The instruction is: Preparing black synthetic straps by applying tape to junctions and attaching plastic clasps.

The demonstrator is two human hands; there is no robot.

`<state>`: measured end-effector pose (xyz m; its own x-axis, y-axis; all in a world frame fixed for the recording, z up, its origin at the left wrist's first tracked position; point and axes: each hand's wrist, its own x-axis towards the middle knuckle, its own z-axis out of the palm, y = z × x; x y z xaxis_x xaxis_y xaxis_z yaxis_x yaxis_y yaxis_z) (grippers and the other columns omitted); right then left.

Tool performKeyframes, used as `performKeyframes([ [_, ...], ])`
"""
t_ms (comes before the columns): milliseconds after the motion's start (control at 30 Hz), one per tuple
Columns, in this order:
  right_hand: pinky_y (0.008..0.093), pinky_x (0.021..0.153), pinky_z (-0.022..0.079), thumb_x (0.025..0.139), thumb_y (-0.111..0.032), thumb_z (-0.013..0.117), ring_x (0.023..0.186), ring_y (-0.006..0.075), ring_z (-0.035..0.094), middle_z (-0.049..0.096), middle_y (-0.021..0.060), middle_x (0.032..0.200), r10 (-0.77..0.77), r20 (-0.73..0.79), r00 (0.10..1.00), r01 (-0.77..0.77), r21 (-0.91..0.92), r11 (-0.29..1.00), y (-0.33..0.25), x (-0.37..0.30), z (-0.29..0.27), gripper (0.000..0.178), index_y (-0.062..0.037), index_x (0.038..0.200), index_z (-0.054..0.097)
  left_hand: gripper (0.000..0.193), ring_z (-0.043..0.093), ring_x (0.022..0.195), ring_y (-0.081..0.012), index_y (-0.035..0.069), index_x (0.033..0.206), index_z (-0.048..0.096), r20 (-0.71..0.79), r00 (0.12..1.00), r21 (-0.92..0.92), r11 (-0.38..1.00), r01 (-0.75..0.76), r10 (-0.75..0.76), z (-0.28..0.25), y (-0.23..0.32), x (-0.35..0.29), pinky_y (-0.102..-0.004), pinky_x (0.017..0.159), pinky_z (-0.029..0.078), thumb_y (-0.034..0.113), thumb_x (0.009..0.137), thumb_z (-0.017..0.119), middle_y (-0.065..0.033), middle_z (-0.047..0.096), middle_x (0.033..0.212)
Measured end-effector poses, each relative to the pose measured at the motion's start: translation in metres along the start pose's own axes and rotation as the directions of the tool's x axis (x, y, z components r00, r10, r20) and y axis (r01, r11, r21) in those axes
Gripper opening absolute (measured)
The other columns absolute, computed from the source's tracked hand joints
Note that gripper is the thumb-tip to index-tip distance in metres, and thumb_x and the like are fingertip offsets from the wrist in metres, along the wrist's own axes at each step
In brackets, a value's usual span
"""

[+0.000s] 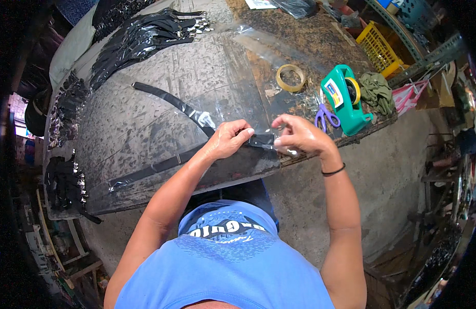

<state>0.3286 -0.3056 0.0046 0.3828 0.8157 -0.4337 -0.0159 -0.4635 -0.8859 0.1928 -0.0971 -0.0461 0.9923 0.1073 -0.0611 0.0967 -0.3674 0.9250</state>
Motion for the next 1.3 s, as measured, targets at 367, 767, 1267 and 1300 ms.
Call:
performKeyframes([
  [367,0.0267,0.061,0.041,0.077,-0.009,0.069,0.068,0.0086,0.048,0.051,-0.0006,0.071,-0.059,-0.266,0.962,-0.016,-0.272,0.962,0.043,-0.020,-0.031,0.029,0.0001,0.102,0.060,0.016,0.056,0.080,-0.0339,0.004,0.080,0.064,-0.284,0.892,0.589,0.798,-0.127,0.351,-0.007,-0.031,-0.013,-0.0439,0.072,0.044,0.018,0.085,0.066,-0.0125,0.056,0.079],
  [767,0.0291,0.066,0.044,0.080,-0.009,0.063,0.073,0.0123,0.053,0.057,0.0031,0.078,-0.107,-0.348,0.931,-0.017,-0.336,0.942,0.048,-0.016,-0.019,0.027,0.0024,0.104,0.061,0.034,0.062,0.088,-0.0379,0.004,0.084,0.065,-0.278,0.953,0.449,0.861,0.240,-0.121,0.015,-0.004,-0.026,-0.0473,0.075,0.049,0.037,0.088,0.064,-0.0160,0.061,0.088],
  [1267,0.0305,0.068,0.045,0.081,-0.013,0.064,0.074,0.0133,0.055,0.060,0.0044,0.080,-0.061,-0.332,0.941,-0.070,-0.369,0.927,0.042,-0.026,-0.022,0.029,0.0029,0.105,0.061,0.033,0.066,0.080,-0.0377,0.000,0.081,0.066,-0.225,0.949,0.377,0.879,0.292,-0.219,0.014,-0.009,-0.020,-0.0478,0.071,0.050,0.033,0.083,0.068,-0.0192,0.067,0.075],
  [1300,0.0305,0.068,0.045,0.081,-0.013,0.064,0.074,0.0133,0.055,0.060,0.0044,0.080,-0.060,-0.332,0.941,-0.071,-0.368,0.927,0.042,-0.026,-0.022,0.029,0.0029,0.105,0.061,0.032,0.067,0.079,-0.0373,0.001,0.082,0.066,-0.225,0.943,0.399,0.860,0.318,-0.244,0.013,-0.007,-0.021,-0.0475,0.071,0.050,0.033,0.083,0.068,-0.0187,0.067,0.075],
])
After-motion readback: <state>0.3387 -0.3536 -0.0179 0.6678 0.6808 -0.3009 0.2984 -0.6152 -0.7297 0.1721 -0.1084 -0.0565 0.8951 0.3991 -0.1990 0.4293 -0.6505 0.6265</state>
